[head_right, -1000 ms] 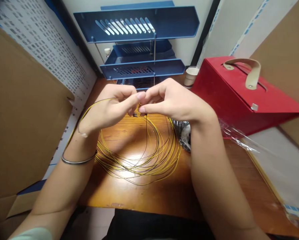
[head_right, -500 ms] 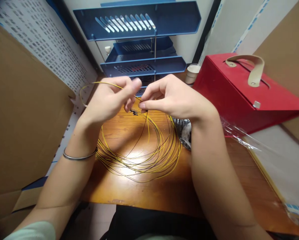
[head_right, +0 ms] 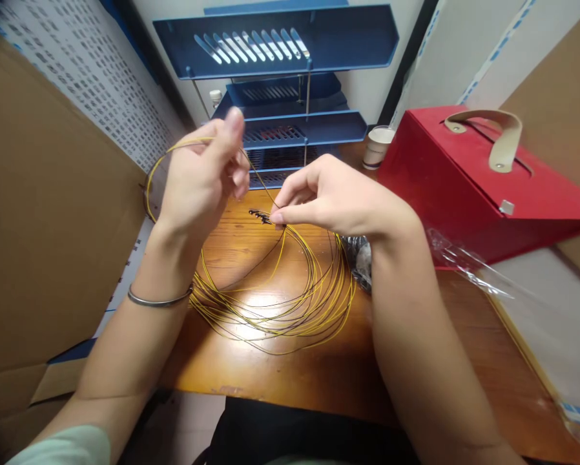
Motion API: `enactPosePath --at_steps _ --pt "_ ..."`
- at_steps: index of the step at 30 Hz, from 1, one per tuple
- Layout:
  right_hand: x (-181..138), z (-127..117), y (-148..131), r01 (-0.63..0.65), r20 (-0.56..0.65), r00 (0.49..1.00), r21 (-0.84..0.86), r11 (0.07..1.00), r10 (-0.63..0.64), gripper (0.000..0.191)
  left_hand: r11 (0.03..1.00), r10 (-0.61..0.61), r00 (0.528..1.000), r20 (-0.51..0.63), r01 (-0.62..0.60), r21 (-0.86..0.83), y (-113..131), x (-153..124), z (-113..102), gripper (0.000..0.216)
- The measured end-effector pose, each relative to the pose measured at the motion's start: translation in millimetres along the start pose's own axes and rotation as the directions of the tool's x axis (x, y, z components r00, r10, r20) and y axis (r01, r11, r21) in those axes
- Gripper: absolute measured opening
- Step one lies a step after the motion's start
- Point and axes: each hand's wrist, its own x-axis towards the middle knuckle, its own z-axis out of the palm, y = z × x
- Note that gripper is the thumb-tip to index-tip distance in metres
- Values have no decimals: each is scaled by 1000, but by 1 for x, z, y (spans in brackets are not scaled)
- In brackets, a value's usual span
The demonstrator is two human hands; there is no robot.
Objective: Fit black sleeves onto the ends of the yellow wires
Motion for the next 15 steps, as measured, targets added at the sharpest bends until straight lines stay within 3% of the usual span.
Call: enactPosePath --at_steps 3,6,10,13,15 --pt "1 1 -1 -25 11 1000 -44 999 25 26 995 -50 992 -114 39 -93 -2 6 -5 56" --pt "1 1 0 -18 -16 1000 -58 998 17 24 989 -117 986 -119 105 -102 0 5 -4 60" --pt "1 0 4 25 -64 998 -48 999 -28 24 981 -179 979 94 171 90 5 -1 0 62" --pt "1 0 6 69 -111 991 -30 997 -72 28 959 -252 909 333 189 211 8 -6 0 56" --pt "1 0 5 77 -136 988 -15 997 -78 30 954 -261 882 392 175 242 9 -8 -2 51"
